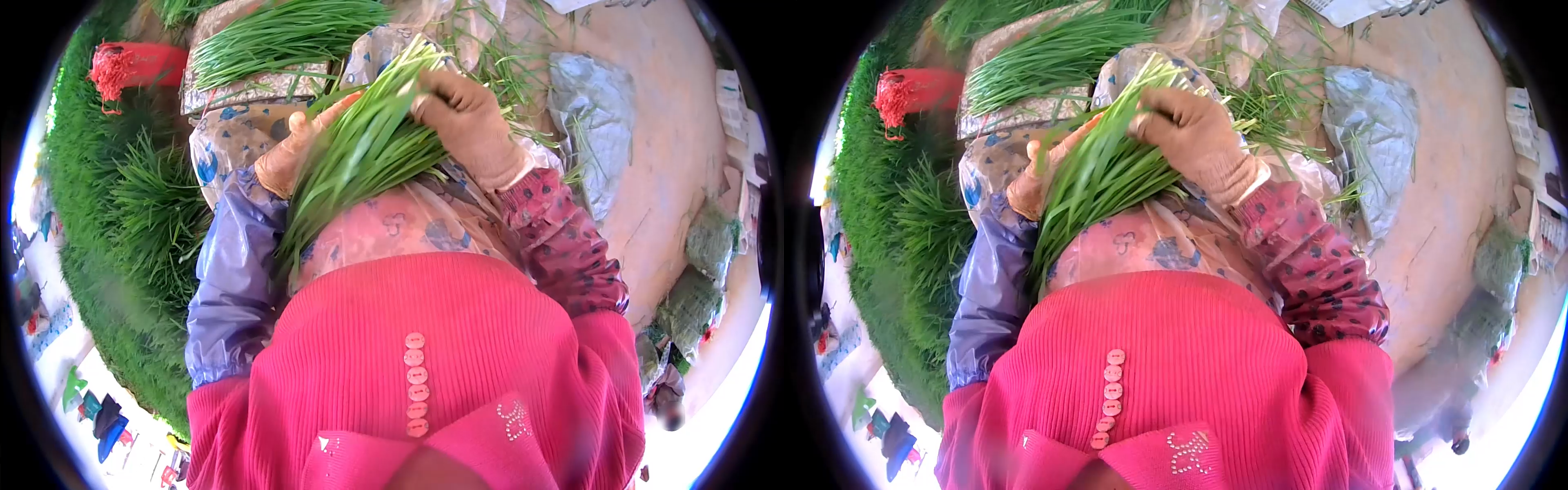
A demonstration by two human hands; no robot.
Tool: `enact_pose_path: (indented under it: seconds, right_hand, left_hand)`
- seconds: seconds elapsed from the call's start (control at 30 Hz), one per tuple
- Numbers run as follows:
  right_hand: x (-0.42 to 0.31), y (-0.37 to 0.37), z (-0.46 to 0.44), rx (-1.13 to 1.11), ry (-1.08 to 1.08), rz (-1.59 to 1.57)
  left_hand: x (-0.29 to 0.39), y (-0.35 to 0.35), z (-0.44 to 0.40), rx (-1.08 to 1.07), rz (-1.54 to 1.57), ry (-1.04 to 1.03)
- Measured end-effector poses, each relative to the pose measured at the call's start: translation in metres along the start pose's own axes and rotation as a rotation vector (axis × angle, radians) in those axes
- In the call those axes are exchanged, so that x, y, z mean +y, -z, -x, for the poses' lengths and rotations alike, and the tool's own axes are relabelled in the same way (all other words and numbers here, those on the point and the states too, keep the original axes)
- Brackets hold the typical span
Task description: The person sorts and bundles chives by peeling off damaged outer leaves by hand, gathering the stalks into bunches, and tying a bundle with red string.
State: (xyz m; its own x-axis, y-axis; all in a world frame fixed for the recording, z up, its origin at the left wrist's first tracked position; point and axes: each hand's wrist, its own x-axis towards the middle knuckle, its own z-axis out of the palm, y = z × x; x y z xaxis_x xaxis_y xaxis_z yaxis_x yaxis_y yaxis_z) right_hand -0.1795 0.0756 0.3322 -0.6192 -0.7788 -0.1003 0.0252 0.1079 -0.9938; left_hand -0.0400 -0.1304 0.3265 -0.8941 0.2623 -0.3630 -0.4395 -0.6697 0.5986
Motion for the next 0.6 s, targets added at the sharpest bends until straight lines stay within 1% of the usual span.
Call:
enact_pose_path:
  seconds: [0.03, 0.07, 0.1, 0.13, 0.17, 0.2, 0.27, 0.3, 0.33, 0.4, 0.43, 0.47, 0.5, 0.53, 0.57, 0.6]
  right_hand:
    - [-0.003, 0.000, -0.006, 0.109, -0.027, -0.152]
    - [-0.007, 0.000, -0.010, 0.222, -0.053, -0.304]
    - [-0.009, 0.002, -0.013, 0.281, -0.006, -0.355]
    - [-0.004, 0.004, -0.018, 0.300, -0.006, -0.353]
    - [0.004, 0.006, -0.024, 0.347, -0.045, -0.462]
    - [0.008, 0.009, -0.027, 0.392, -0.081, -0.572]
    - [0.009, 0.016, -0.029, 0.412, -0.096, -0.619]
    - [0.014, 0.022, -0.032, 0.355, -0.105, -0.816]
    - [0.017, 0.027, -0.034, 0.292, -0.113, -1.011]
    - [0.018, 0.030, -0.032, 0.361, -0.127, -0.950]
    - [0.017, 0.033, -0.031, 0.301, -0.137, -0.995]
    - [0.015, 0.036, -0.030, 0.238, -0.148, -1.040]
    - [0.004, 0.035, -0.033, 0.396, -0.248, -1.028]
    - [-0.005, 0.041, -0.034, 0.404, -0.246, -1.029]
    - [-0.012, 0.049, -0.035, 0.539, -0.208, -0.998]
    - [0.003, 0.069, -0.039, 0.518, -0.144, -0.906]
  left_hand:
    - [-0.002, -0.005, 0.000, -0.080, -0.070, -0.063]
    - [-0.003, -0.005, 0.000, -0.094, -0.070, -0.053]
    - [-0.003, -0.004, 0.001, -0.084, -0.058, -0.046]
    - [-0.003, -0.005, 0.001, -0.073, -0.047, -0.038]
    - [-0.005, -0.009, -0.001, -0.105, -0.067, -0.078]
    - [-0.007, -0.008, -0.001, -0.117, -0.073, -0.067]
    - [-0.012, -0.003, -0.001, -0.088, 0.035, -0.115]
    - [-0.010, -0.008, -0.002, -0.100, -0.009, -0.089]
    - [-0.005, -0.004, -0.006, -0.132, -0.166, -0.054]
    - [-0.010, -0.006, -0.014, -0.102, -0.587, -0.073]
    - [-0.016, -0.013, -0.013, 0.023, -0.556, -0.064]
    - [-0.017, -0.019, -0.015, 0.012, -0.557, -0.063]
    - [-0.016, -0.026, -0.017, 0.044, -0.496, -0.052]
    - [-0.015, -0.030, -0.017, 0.079, -0.434, -0.039]
    - [-0.016, -0.034, -0.014, 0.135, -0.403, -0.038]
    - [-0.018, -0.033, -0.012, 0.132, -0.404, -0.035]
